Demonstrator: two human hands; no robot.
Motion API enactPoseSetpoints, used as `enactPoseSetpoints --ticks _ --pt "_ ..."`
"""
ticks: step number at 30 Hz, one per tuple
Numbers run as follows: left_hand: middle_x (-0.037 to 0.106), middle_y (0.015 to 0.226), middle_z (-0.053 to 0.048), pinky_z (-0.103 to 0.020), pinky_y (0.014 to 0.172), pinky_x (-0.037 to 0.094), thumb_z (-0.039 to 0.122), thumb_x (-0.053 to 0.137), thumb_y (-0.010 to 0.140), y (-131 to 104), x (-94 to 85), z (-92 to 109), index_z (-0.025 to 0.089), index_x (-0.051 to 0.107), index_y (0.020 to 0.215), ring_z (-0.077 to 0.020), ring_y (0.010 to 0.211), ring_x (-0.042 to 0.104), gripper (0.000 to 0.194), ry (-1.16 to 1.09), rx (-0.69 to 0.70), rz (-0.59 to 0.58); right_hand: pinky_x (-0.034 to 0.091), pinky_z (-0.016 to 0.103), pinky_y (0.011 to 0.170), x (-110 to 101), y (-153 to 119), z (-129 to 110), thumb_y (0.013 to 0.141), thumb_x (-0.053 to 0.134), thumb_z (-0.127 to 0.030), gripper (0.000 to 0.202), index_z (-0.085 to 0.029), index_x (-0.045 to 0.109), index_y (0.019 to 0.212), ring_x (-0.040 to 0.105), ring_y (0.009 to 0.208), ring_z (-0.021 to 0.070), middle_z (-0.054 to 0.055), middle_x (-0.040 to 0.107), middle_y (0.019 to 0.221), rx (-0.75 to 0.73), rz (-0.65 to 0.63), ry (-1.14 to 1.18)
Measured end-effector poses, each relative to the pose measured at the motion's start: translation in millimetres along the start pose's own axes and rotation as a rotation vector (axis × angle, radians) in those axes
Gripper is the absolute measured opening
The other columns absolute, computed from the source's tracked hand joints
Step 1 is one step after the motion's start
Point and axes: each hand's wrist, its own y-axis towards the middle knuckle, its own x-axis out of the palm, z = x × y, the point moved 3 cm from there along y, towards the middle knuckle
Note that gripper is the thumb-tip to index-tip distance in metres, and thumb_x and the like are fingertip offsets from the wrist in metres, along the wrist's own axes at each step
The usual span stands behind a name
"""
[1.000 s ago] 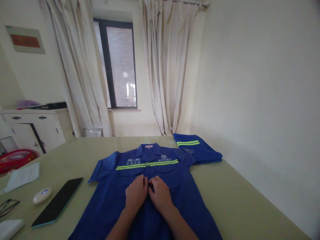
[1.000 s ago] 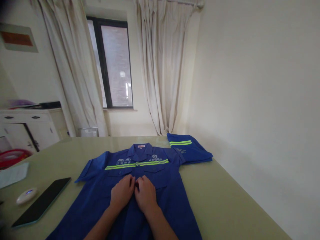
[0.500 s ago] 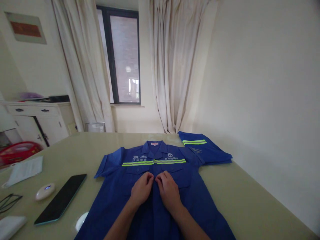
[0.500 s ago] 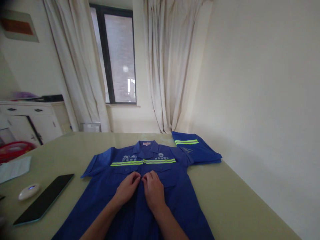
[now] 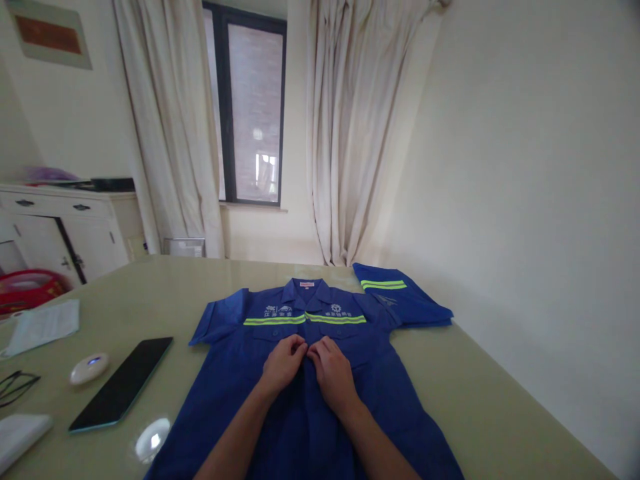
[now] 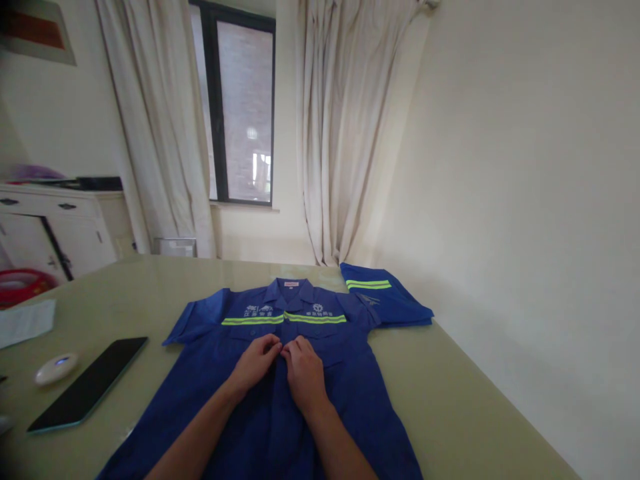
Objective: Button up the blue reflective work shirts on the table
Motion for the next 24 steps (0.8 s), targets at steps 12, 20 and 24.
enactPoseSetpoints --ticks 12,20,24 --pt "0.075 0.096 -0.001 -0.029 0.083 0.048 0.039 0.052 0.091 -6.5 0.0 12.9 0.025 0.070 0.095 -0.0197 0.090 0.068 0.023 -0.016 0.079 0.077 0.047 0.028 0.079 -6.5 1.8 5.7 0.102 0.052 -0.029 0.021 -0.024 0.067 0.087 0.065 0.086 0.0194 0.002 0.066 0.090 0.112 0.099 0.129" --pt "0.074 0.090 -0.003 -0.031 0.079 0.046 0.039 0.047 0.094 -6.1 2.8 7.3 0.025 0.066 0.090 -0.0219 0.085 0.068 0.023 0.004 0.049 0.139 0.048 0.027 0.084 -7.5 0.3 -1.6 0.101 0.050 -0.020 0.020 -0.024 0.069 0.093 0.064 0.093 0.0187 0.003 0.065 0.094 -0.002 0.062 0.145" --pt "0.074 0.086 -0.002 -0.030 0.077 0.048 0.043 0.049 0.092 -4.4 6.4 4.7 0.025 0.065 0.089 -0.0207 0.082 0.067 0.025 -0.025 0.101 0.112 0.048 0.026 0.083 -6.0 -0.4 -1.6 0.102 0.049 -0.021 0.022 -0.023 0.067 0.091 0.064 0.091 0.0178 0.003 0.065 0.094 0.006 0.070 0.113"
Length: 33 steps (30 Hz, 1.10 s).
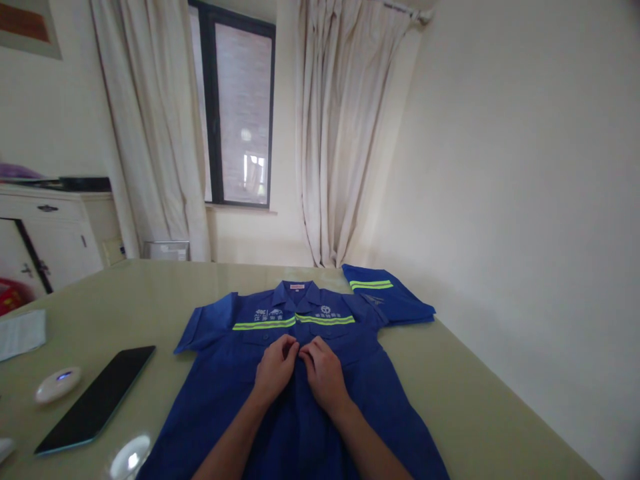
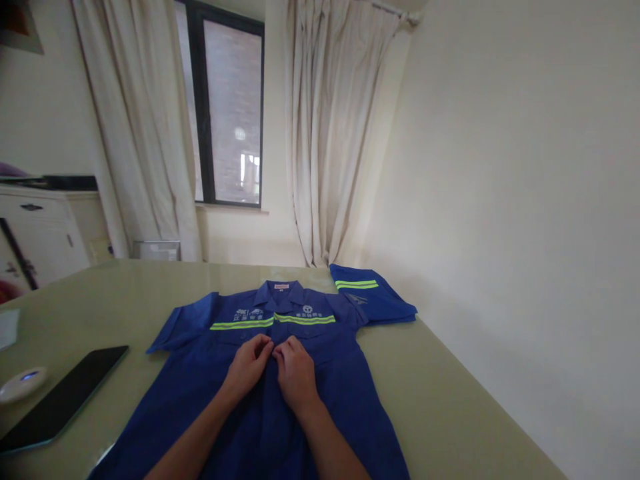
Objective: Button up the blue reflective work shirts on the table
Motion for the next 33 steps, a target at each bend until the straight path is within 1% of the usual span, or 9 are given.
enactPoseSetpoints --ticks 4,13,17,19,22,24,27,30,33 --pt "0.074 0.084 -0.003 -0.030 0.074 0.050 0.047 0.049 0.091 -0.1 1.5 -1.3 0.023 0.066 0.088 -0.0209 0.079 0.067 0.030 -0.037 0.051 -0.016 0.048 0.023 0.080 0.1 0.6 1.7 0.103 0.047 -0.023 0.023 -0.023 0.067 0.092 0.066 0.088 0.0160 0.002 0.065 0.096 0.049 0.011 -0.035" --pt "0.075 0.083 -0.004 -0.031 0.075 0.053 0.044 0.048 0.091 -3.9 -4.4 5.0 0.021 0.068 0.090 -0.0217 0.078 0.070 0.030 -0.007 0.112 -0.012 0.046 0.022 0.079 7.0 1.1 -3.5 0.099 0.052 -0.019 0.015 -0.022 0.066 0.094 0.065 0.091 0.0153 0.002 0.067 0.100 0.013 -0.115 -0.234" --pt "0.077 0.098 -0.006 -0.031 0.084 0.052 0.036 0.043 0.097 -4.5 -6.0 8.7 0.021 0.070 0.100 -0.0216 0.093 0.071 0.030 0.117 0.106 -0.016 0.048 0.025 0.082 1.9 3.6 -1.1 0.096 0.057 -0.023 0.009 -0.022 0.066 0.093 0.065 0.095 0.0186 0.003 0.068 0.100 0.124 -0.049 -0.206" --pt "0.076 0.109 -0.007 -0.033 0.091 0.051 0.027 0.037 0.099 -8.1 -6.8 12.3 0.021 0.069 0.109 -0.0212 0.102 0.069 0.034 0.203 0.098 -0.010 0.048 0.028 0.089 -2.2 3.2 -0.7 0.094 0.060 -0.024 0.014 -0.021 0.066 0.106 0.063 0.105 0.0214 0.006 0.069 0.111 0.155 0.000 -0.188" --pt "0.072 0.126 -0.009 -0.039 0.104 0.046 0.013 0.037 0.094 -20.1 -6.3 20.5 0.021 0.069 0.115 -0.0230 0.120 0.062 0.039 0.351 0.111 -0.022 0.046 0.032 0.096 -3.5 -2.6 -4.0 0.095 0.054 -0.022 0.031 -0.021 0.062 0.125 0.062 0.115 0.0226 0.008 0.069 0.122 0.117 -0.034 -0.215" --pt "0.066 0.138 -0.008 -0.044 0.115 0.036 0.009 0.042 0.089 -31.3 -4.4 26.5 0.022 0.068 0.121 -0.0239 0.133 0.054 0.044 0.440 0.139 -0.053 0.046 0.033 0.094 -2.9 -8.8 -7.4 0.096 0.049 -0.018 0.030 -0.022 0.065 0.121 0.064 0.112 0.0231 0.007 0.072 0.116 0.102 -0.073 -0.244" --pt "0.056 0.151 -0.008 -0.044 0.123 0.027 0.013 0.043 0.090 -49.2 -1.1 32.5 0.023 0.060 0.137 -0.0230 0.144 0.044 0.051 0.540 0.179 -0.137 0.048 0.035 0.088 -5.1 -13.3 -12.8 0.096 0.047 -0.017 0.026 -0.019 0.067 0.112 0.068 0.103 0.0259 0.011 0.075 0.103 0.130 -0.069 -0.286" --pt "0.049 0.156 -0.010 -0.045 0.124 0.027 0.020 0.039 0.094 -67.0 0.4 33.5 0.018 0.054 0.145 -0.0243 0.149 0.039 0.053 0.658 0.220 -0.244 0.050 0.035 0.079 -9.0 -5.5 -14.9 0.098 0.047 -0.023 0.028 -0.017 0.061 0.123 0.072 0.091 0.0270 0.015 0.075 0.097 0.197 -0.115 -0.380" --pt "0.051 0.155 -0.008 -0.044 0.124 0.028 0.023 0.037 0.096 -83.2 -3.8 32.0 0.022 0.057 0.142 -0.0235 0.148 0.040 0.050 0.684 0.247 -0.280 0.050 0.035 0.076 -9.2 8.7 -12.1 0.096 0.056 -0.027 0.036 -0.020 0.055 0.131 0.074 0.090 0.0278 0.015 0.076 0.099 0.211 -0.193 -0.425"
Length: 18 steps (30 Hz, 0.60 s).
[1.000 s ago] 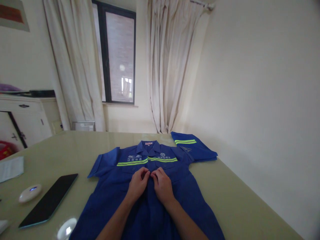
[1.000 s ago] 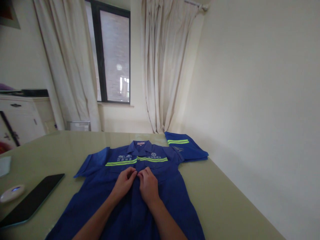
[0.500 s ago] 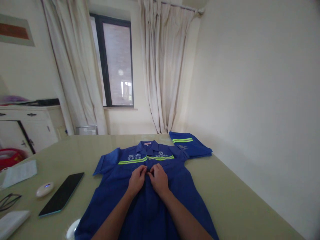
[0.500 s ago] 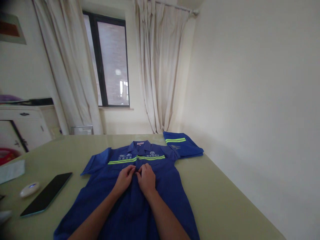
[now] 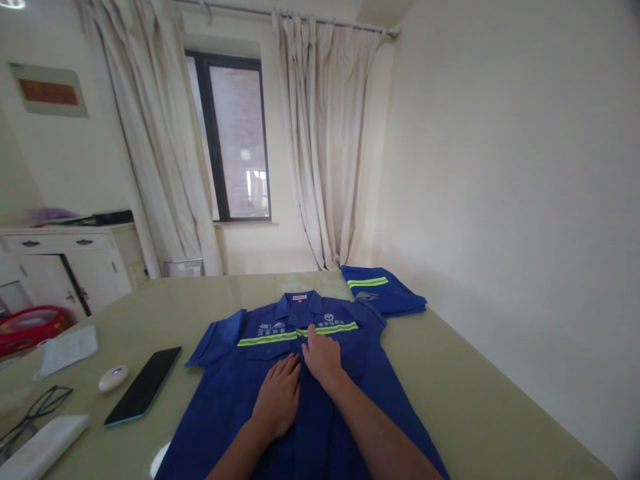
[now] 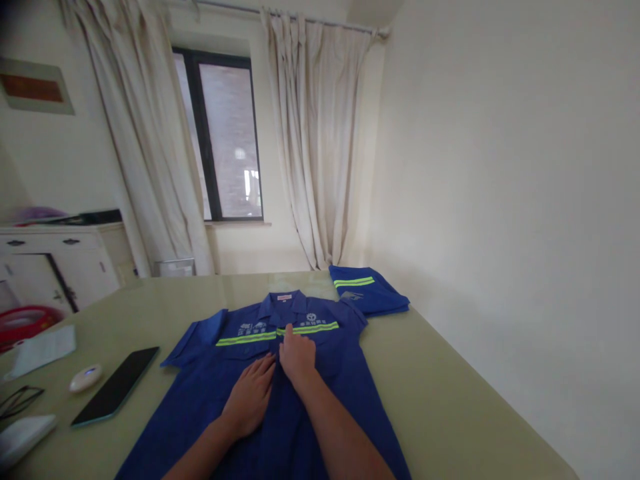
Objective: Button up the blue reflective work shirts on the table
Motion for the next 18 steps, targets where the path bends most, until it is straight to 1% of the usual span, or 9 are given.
enactPoseSetpoints --ticks 1,3,5,8,10,12,14,16,18 --pt "0.052 0.155 -0.007 -0.043 0.123 0.029 0.023 0.039 0.096 -4.5 -0.9 -0.5 0.024 0.059 0.140 -0.0230 0.147 0.041 0.049 -0.012 0.002 -0.001 0.050 0.034 0.076 0.9 4.2 0.4 0.095 0.058 -0.029 0.035 -0.022 0.056 0.129 0.074 0.090 0.0275 0.014 0.077 0.100 -0.017 -0.010 0.005" --pt "0.054 0.153 -0.005 -0.043 0.121 0.031 0.022 0.042 0.093 -8.9 -5.2 -2.6 0.027 0.062 0.137 -0.0230 0.144 0.045 0.048 -0.039 -0.017 -0.003 0.049 0.031 0.075 5.5 9.7 1.9 0.096 0.058 -0.029 0.025 -0.025 0.060 0.120 0.074 0.090 0.0252 0.010 0.077 0.100 -0.055 -0.018 0.034" --pt "0.062 0.145 -0.005 -0.042 0.116 0.036 0.019 0.042 0.090 -3.9 -12.8 -5.9 0.027 0.067 0.128 -0.0238 0.137 0.052 0.046 -0.087 -0.071 0.000 0.047 0.028 0.074 12.0 11.2 4.1 0.099 0.053 -0.027 0.015 -0.025 0.063 0.109 0.074 0.088 0.0220 0.007 0.077 0.097 -0.081 -0.018 0.061" --pt "0.075 0.120 -0.006 -0.036 0.101 0.045 0.020 0.037 0.092 22.2 -24.1 -12.3 0.026 0.072 0.106 -0.0227 0.115 0.065 0.038 -0.203 -0.228 0.023 0.046 0.026 0.071 19.8 10.1 7.9 0.101 0.047 -0.024 0.018 -0.024 0.065 0.103 0.074 0.087 0.0205 0.006 0.077 0.096 -0.105 -0.006 0.089" --pt "0.077 0.108 -0.008 -0.034 0.091 0.047 0.025 0.033 0.097 45.4 -26.0 -16.5 0.024 0.070 0.101 -0.0237 0.104 0.069 0.038 -0.236 -0.343 0.052 0.045 0.026 0.071 22.4 9.6 10.6 0.102 0.047 -0.025 0.019 -0.025 0.066 0.102 0.073 0.088 0.0203 0.005 0.076 0.098 -0.119 0.001 0.104" --pt "0.076 0.104 -0.011 -0.035 0.085 0.047 0.034 0.033 0.100 65.5 -22.1 -20.0 0.022 0.068 0.104 -0.0261 0.101 0.069 0.037 -0.222 -0.420 0.096 0.044 0.025 0.070 23.7 10.1 12.9 0.103 0.047 -0.026 0.020 -0.026 0.067 0.103 0.073 0.088 0.0195 0.004 0.076 0.099 -0.129 0.013 0.127" --pt "0.075 0.102 -0.009 -0.033 0.082 0.046 0.041 0.038 0.100 78.3 -13.5 -23.1 0.023 0.066 0.102 -0.0261 0.100 0.069 0.033 -0.221 -0.444 0.119 0.044 0.025 0.068 24.7 11.3 15.0 0.104 0.046 -0.026 0.023 -0.027 0.069 0.103 0.072 0.086 0.0186 0.003 0.075 0.099 -0.130 0.030 0.155" --pt "0.074 0.102 -0.006 -0.031 0.083 0.045 0.039 0.042 0.099 83.6 -4.4 -26.3 0.025 0.065 0.099 -0.0231 0.100 0.067 0.027 -0.244 -0.410 0.140 0.044 0.025 0.067 25.7 12.4 16.5 0.103 0.046 -0.025 0.024 -0.027 0.070 0.101 0.071 0.083 0.0182 0.002 0.074 0.098 -0.120 0.049 0.184" --pt "0.072 0.105 -0.004 -0.030 0.086 0.044 0.037 0.043 0.098 83.5 2.0 -30.3 0.026 0.064 0.098 -0.0212 0.101 0.066 0.023 -0.289 -0.364 0.181 0.043 0.025 0.066 26.7 12.9 17.1 0.103 0.047 -0.025 0.023 -0.028 0.069 0.098 0.071 0.083 0.0178 0.001 0.072 0.098 -0.111 0.059 0.207"
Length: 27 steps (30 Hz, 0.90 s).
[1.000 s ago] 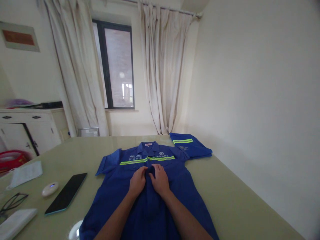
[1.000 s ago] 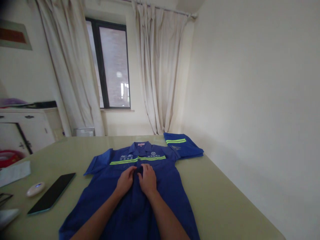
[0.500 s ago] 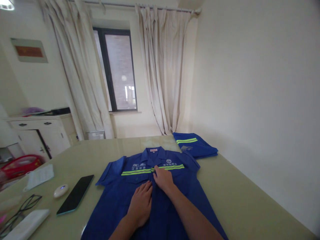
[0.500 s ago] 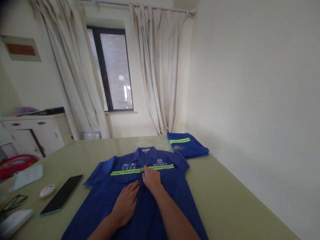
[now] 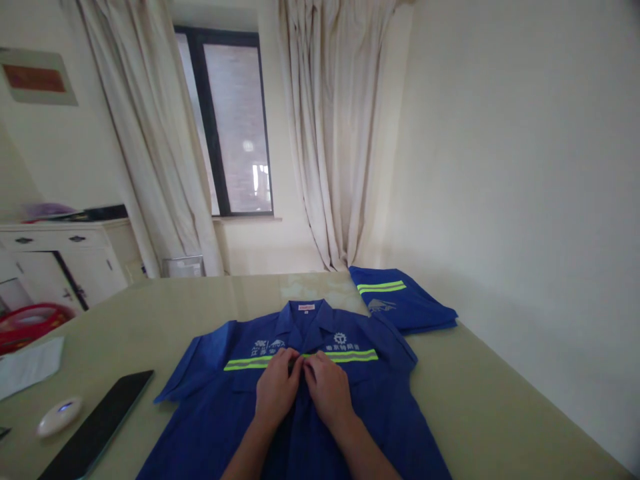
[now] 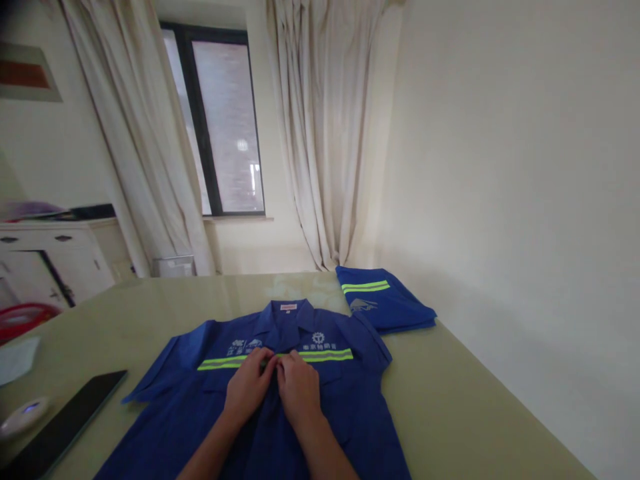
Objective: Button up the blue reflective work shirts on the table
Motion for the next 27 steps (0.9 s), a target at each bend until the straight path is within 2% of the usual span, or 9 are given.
enactPoseSetpoints --ticks 5,11,16,19,21,23,25,27 --pt "0.072 0.106 -0.003 -0.031 0.085 0.045 0.039 0.042 0.097 -1.1 2.1 -10.9 0.027 0.062 0.103 -0.0220 0.099 0.066 0.024 -0.147 -0.028 0.015 0.043 0.024 0.062 1.2 0.0 -0.8 0.103 0.049 -0.025 0.018 -0.030 0.067 0.101 0.070 0.080 0.0159 -0.001 0.067 0.102 -0.004 0.006 0.032" --pt "0.074 0.102 -0.001 -0.031 0.080 0.045 0.042 0.044 0.096 -0.3 2.9 -9.2 0.028 0.065 0.100 -0.0223 0.094 0.067 0.026 -0.230 -0.038 -0.020 0.044 0.024 0.064 1.9 1.8 0.8 0.102 0.052 -0.027 0.018 -0.028 0.068 0.094 0.069 0.080 0.0157 0.000 0.066 0.100 0.039 0.006 0.070" --pt "0.075 0.098 -0.003 -0.031 0.081 0.050 0.048 0.043 0.097 4.2 3.5 -7.7 0.025 0.067 0.093 -0.0232 0.093 0.068 0.033 -0.434 0.103 -0.007 0.047 0.026 0.067 -2.5 2.2 6.9 0.098 0.056 -0.030 0.014 -0.025 0.064 0.087 0.068 0.079 0.0185 0.002 0.066 0.097 0.155 0.113 0.143" --pt "0.074 0.100 -0.007 -0.033 0.089 0.051 0.041 0.038 0.098 6.2 1.6 -9.1 0.023 0.067 0.100 -0.0236 0.096 0.067 0.034 -0.528 0.175 0.006 0.051 0.028 0.073 -6.7 1.3 9.8 0.097 0.054 -0.027 0.011 -0.026 0.064 0.102 0.068 0.087 0.0200 0.004 0.066 0.105 0.159 0.196 0.247" --pt "0.074 0.103 -0.008 -0.035 0.090 0.051 0.031 0.042 0.095 4.3 1.0 -8.6 0.022 0.067 0.108 -0.0232 0.095 0.067 0.030 -0.494 0.183 -0.018 0.052 0.030 0.080 -9.6 0.5 11.5 0.096 0.047 -0.021 0.027 -0.027 0.062 0.119 0.068 0.096 0.0204 0.006 0.065 0.117 0.140 0.255 0.312" --pt "0.073 0.105 -0.007 -0.036 0.090 0.051 0.025 0.049 0.089 -0.8 1.2 -4.0 0.023 0.068 0.112 -0.0234 0.094 0.067 0.029 -0.366 0.218 -0.078 0.051 0.031 0.089 -10.8 0.0 12.6 0.096 0.042 -0.018 0.036 -0.027 0.062 0.125 0.067 0.103 0.0203 0.006 0.066 0.121 0.112 0.277 0.375" --pt "0.072 0.109 -0.006 -0.039 0.096 0.048 0.025 0.056 0.085 -7.5 0.5 3.6 0.025 0.070 0.109 -0.0250 0.100 0.065 0.027 -0.223 0.296 -0.112 0.051 0.032 0.091 -9.3 -0.1 14.0 0.098 0.043 -0.024 0.032 -0.026 0.065 0.121 0.067 0.103 0.0211 0.006 0.068 0.115 0.114 0.260 0.432" --pt "0.071 0.111 -0.006 -0.042 0.103 0.044 0.027 0.060 0.085 -12.4 -1.2 9.7 0.025 0.071 0.106 -0.0271 0.107 0.062 0.024 -0.158 0.365 -0.109 0.052 0.033 0.087 -5.8 0.4 16.2 0.096 0.051 -0.034 0.029 -0.024 0.066 0.119 0.068 0.096 0.0224 0.005 0.070 0.105 0.154 0.244 0.476"
